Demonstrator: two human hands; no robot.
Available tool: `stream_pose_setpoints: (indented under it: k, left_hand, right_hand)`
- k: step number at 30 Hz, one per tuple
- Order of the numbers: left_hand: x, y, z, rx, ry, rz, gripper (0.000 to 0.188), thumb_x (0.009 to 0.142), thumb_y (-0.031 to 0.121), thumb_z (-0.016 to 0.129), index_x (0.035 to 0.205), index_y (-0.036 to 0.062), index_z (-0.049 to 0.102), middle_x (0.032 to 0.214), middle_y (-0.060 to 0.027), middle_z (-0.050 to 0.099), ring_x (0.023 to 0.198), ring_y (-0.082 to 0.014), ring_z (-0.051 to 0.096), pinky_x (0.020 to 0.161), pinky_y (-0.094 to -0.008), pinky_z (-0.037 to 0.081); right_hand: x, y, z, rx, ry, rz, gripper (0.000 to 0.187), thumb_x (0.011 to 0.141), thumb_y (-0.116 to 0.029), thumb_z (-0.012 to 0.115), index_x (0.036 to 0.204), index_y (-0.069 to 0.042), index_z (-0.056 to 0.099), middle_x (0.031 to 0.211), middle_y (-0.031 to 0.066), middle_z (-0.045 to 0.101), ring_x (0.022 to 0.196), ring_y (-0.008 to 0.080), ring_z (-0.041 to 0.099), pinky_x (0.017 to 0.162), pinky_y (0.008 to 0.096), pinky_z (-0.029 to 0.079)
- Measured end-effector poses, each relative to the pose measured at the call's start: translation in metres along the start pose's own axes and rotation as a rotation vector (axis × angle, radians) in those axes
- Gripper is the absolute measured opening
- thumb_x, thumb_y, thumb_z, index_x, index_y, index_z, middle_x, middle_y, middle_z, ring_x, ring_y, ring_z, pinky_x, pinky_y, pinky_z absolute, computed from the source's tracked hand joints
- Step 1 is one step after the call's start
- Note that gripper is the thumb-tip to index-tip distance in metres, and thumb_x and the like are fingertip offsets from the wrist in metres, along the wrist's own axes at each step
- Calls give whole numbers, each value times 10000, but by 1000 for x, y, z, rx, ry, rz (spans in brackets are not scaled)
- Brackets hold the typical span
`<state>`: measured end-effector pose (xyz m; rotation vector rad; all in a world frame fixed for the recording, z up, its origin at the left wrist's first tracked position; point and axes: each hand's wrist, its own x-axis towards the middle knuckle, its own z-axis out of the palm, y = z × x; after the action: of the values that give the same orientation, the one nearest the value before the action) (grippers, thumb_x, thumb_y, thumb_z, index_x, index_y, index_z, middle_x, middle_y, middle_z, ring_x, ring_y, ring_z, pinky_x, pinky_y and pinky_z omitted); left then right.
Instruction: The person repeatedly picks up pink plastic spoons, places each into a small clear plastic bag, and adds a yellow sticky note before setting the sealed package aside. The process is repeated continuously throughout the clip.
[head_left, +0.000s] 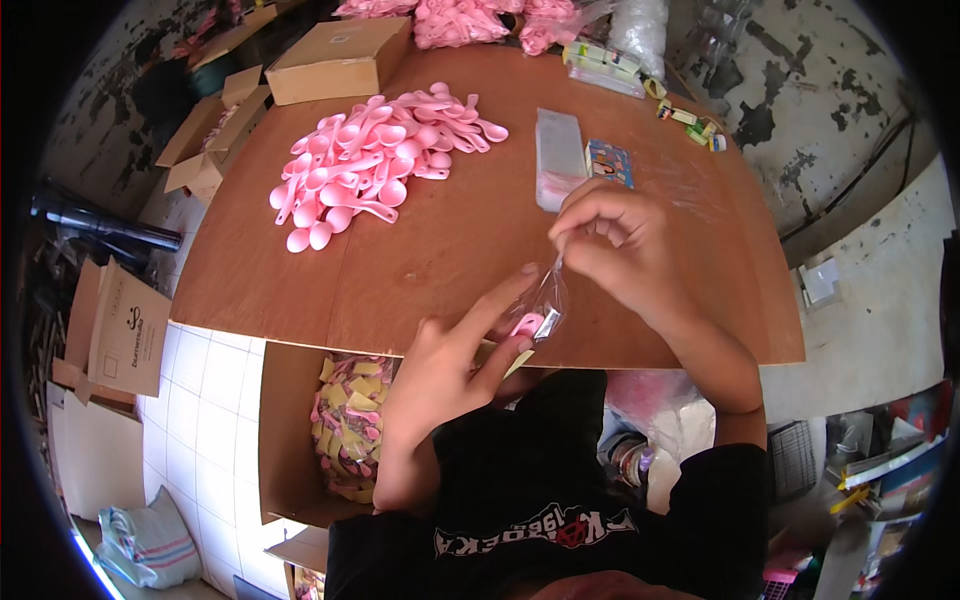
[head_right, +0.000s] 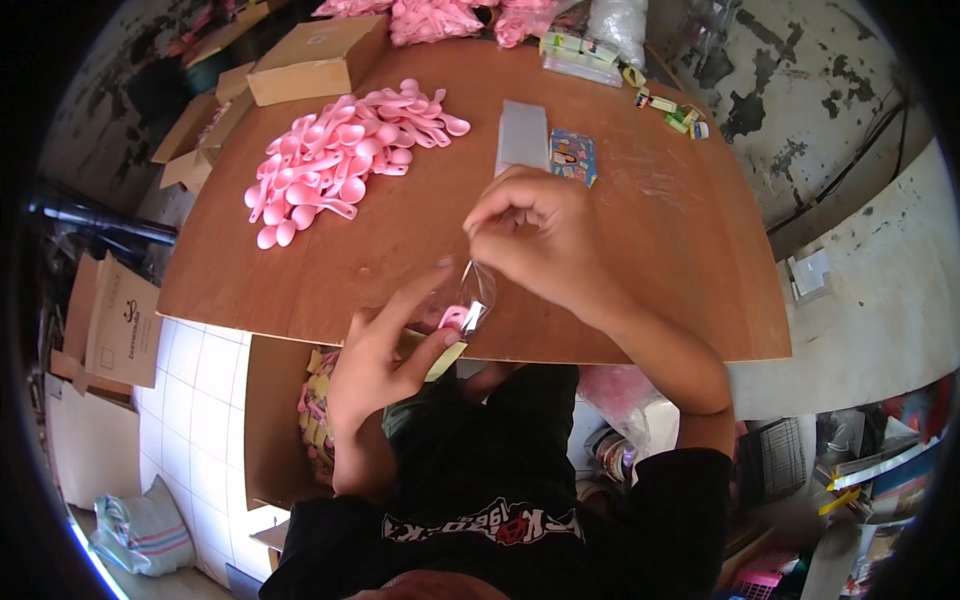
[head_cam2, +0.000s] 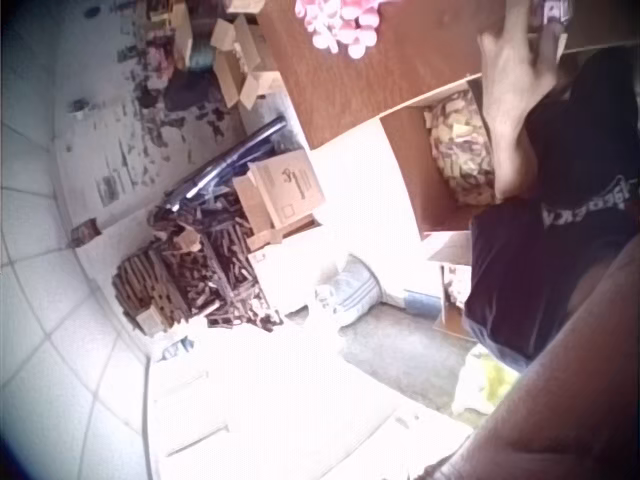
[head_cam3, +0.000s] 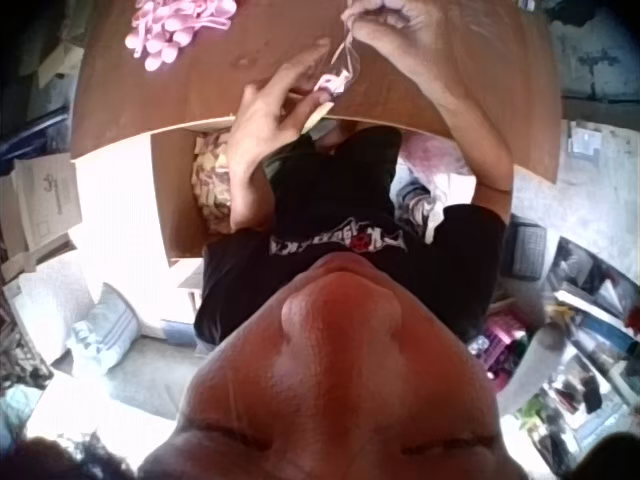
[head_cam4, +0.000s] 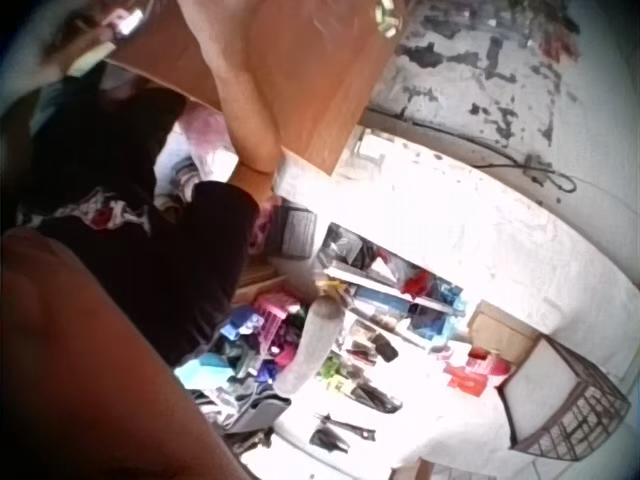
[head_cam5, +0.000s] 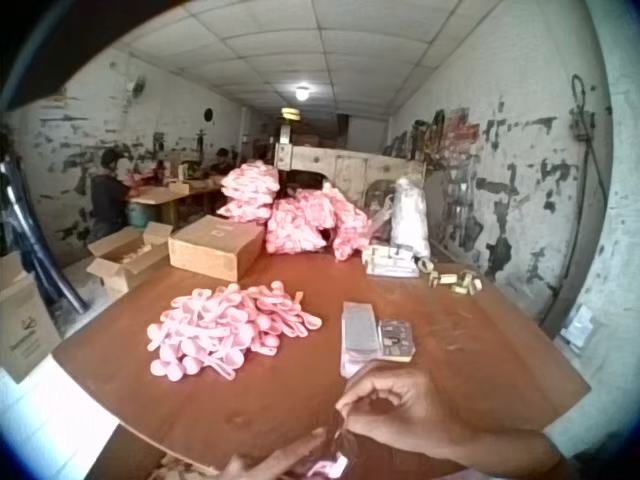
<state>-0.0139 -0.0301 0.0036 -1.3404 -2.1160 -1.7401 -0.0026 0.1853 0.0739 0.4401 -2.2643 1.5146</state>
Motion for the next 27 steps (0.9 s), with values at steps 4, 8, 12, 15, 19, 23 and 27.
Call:
stream_pose_setpoints:
  k: [4,8,12,15,19,23,27]
  left_hand:
    - [-9,-8,6,-249,306,-59,665,866,10,735,1461,21,437,941,-135,758,860,-159,732,690,-262,562]
    - [-1,-14,11,-329,426,-112,753,872,11,734,1504,-19,327,895,-101,753,810,-94,695,656,-192,486]
    - [2,-20,10,-359,440,-155,782,875,15,736,1518,-15,291,911,-105,747,819,-100,689,677,-205,500]
    - [10,-20,15,-347,431,-113,788,876,-2,732,1520,-15,278,937,-106,739,850,-104,682,705,-228,519]
    - [19,-15,17,-439,358,-160,785,880,-48,710,1528,8,270,966,-103,726,889,-117,682,736,-249,544]
    - [27,-17,30,-419,305,-110,811,871,-39,727,1535,19,266,1007,-111,726,929,-119,685,725,-241,550]
    - [29,-18,33,-462,233,-113,1001,790,69,842,1564,33,208,1161,-170,685,1071,-215,671,958,-380,523]
  right_hand:
    - [18,21,-85,700,-21,83,156,913,-119,608,966,18,662,979,110,676,849,208,636,799,345,504]
    - [22,100,-218,928,-220,-224,217,865,-177,637,1064,-94,662,1040,78,678,901,227,652,810,408,501]
    - [-13,186,-246,-695,414,589,274,893,-179,679,1146,-82,714,972,84,720,862,179,659,739,341,523]
    - [-10,174,-220,-760,585,380,297,893,-189,706,1161,-61,717,958,70,728,853,156,658,735,313,518]
    - [2,57,-104,-200,193,229,302,892,-150,740,1168,-32,708,1023,45,721,885,120,652,792,258,502]
    - [-7,9,-30,44,-193,90,263,910,-88,712,1166,-30,702,1067,48,708,917,117,650,809,255,516]
    - [-4,-2,-11,86,-84,-53,180,899,-60,703,1068,-4,722,1008,86,714,893,149,666,793,284,529]
